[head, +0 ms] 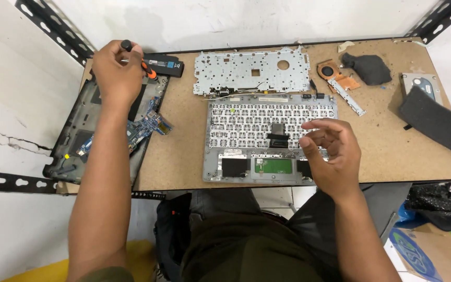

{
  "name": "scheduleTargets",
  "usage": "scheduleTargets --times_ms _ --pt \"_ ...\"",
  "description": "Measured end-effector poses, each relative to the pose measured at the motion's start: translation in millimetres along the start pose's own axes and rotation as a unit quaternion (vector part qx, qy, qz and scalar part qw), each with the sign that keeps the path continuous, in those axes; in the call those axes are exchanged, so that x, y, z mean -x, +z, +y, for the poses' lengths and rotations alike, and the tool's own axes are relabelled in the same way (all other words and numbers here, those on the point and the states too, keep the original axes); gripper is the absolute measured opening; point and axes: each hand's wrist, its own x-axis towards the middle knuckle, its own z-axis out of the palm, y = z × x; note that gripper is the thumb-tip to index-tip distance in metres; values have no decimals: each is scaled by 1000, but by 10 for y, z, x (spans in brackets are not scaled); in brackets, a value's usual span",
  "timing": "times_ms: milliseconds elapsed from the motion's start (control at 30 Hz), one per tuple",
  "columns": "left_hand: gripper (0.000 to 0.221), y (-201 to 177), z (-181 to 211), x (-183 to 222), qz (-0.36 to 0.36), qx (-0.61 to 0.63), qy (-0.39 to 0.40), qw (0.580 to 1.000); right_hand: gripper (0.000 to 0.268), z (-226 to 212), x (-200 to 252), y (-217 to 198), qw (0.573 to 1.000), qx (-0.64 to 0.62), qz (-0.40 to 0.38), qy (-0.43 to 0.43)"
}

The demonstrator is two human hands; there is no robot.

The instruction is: Disassembling and reassembling internal laptop components including the cooling fan and motherboard using a precision screwdriver.

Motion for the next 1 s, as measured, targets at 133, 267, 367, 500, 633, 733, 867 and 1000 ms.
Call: scheduleTargets --times_ms 133,267,367,500,633,733,867,1000 --pt "10 11 5 -17 4 -16 -45 999 30 13 32 -16 999 29 11 21" --pt "12 -46 162 9 20 16 -20 999 27 19 28 -22 1000 14 9 4" --pt "9 -64 487 67 24 94 -11 995 24 -19 -21 -5 1000 12 4 -1" --pt "9 -43 1009 195 -29 252 5 967 24 -60 -165 66 1000 -3 -13 -17" --pt "14 178 1284 273 -72 376 -130 915 28 -142 -423 165 998 23 -60 1" --pt "21 360 1462 360 -134 445 -148 873 39 -175 -545 236 993 -38 -87 75" --pt "26 542 1535 470 -179 488 -145 842 41 -121 -597 305 990 -119 0 71" --pt "34 751 1408 467 -202 561 -127 793 33 -70 -629 313 986 -150 46 61"
